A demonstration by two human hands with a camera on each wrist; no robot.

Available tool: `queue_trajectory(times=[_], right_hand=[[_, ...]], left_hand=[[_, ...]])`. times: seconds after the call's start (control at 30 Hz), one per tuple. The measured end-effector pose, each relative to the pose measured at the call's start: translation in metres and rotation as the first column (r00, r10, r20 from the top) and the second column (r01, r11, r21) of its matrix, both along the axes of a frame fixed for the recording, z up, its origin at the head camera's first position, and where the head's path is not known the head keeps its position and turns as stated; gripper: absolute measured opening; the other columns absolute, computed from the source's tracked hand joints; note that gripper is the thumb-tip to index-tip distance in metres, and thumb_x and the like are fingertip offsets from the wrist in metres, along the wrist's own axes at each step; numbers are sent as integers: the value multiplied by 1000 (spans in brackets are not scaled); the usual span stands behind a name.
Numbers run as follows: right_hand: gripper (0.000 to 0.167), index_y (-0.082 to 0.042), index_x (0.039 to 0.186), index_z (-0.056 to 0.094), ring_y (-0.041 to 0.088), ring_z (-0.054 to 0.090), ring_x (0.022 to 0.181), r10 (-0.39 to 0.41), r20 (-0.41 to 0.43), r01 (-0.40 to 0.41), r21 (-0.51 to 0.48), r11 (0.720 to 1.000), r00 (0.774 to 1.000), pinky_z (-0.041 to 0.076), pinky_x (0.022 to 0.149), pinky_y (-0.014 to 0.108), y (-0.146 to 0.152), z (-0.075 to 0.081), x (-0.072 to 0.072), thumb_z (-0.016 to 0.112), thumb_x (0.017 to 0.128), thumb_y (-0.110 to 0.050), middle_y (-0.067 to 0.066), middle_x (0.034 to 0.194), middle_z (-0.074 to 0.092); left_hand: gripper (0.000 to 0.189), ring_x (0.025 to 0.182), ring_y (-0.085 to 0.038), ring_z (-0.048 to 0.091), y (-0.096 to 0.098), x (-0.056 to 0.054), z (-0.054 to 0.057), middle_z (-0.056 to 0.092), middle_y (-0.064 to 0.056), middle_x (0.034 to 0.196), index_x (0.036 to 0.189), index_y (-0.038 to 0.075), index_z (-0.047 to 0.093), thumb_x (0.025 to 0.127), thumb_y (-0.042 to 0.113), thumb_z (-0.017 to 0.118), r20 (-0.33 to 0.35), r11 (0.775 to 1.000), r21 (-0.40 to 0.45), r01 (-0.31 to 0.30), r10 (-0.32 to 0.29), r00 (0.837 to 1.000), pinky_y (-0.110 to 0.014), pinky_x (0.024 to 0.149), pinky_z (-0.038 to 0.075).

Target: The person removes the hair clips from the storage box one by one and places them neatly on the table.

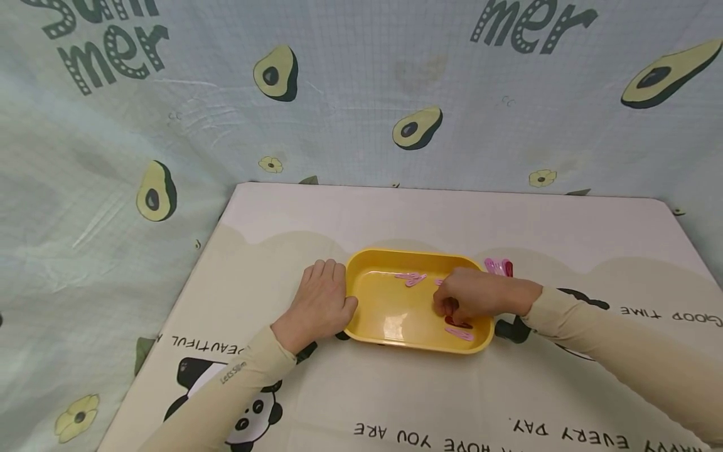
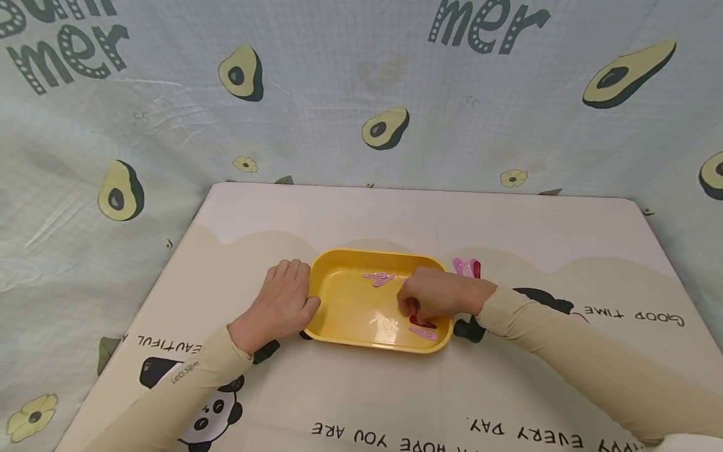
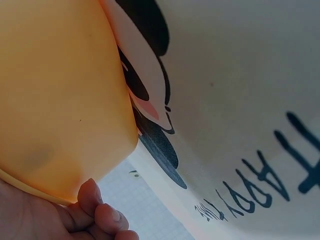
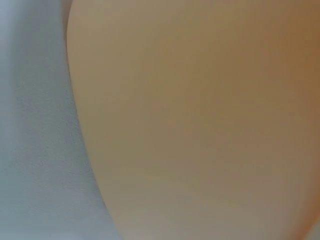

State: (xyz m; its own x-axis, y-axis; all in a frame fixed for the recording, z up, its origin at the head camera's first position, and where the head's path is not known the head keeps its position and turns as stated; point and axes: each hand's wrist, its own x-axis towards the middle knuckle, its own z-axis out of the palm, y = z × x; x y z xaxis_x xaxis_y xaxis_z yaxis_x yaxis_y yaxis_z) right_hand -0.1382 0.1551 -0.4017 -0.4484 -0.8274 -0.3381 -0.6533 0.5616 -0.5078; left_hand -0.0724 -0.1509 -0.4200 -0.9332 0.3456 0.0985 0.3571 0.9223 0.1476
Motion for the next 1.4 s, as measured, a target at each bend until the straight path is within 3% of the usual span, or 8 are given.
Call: queue_trajectory(times=[0.67, 1.07, 1.4], right_hand=[[15, -19, 81, 67, 0, 49, 69, 33, 8, -33, -13, 999, 999, 44, 64, 17, 1, 0, -1, 79, 88, -14, -14, 72, 55], [4, -19, 92, 74, 2, 54, 77, -36, 70, 40, -65, 997, 997, 49, 72, 18, 6, 1, -5, 77, 91, -17, -13, 81, 64], [6, -19, 99, 77, 2, 58, 75, -68, 128, 86, -133, 987, 989, 54, 72, 19, 8, 1, -7, 74, 93, -18, -11, 85, 70]], left_hand=[[19, 78, -24, 31, 3, 0, 2, 35, -6, 80, 89, 4, 45, 89, 21, 53, 9, 1000, 6, -9, 9, 1000, -36, 76, 28], [19, 77, -23, 30, 4, 1, 3, 35, -5, 79, 88, 4, 45, 89, 20, 54, -10, 1000, 15, -6, 6, 1000, -35, 75, 27], [19, 76, -23, 30, 4, 1, 2, 34, -5, 78, 87, 4, 45, 89, 19, 55, -9, 1000, 12, -10, 10, 1000, -34, 74, 27]])
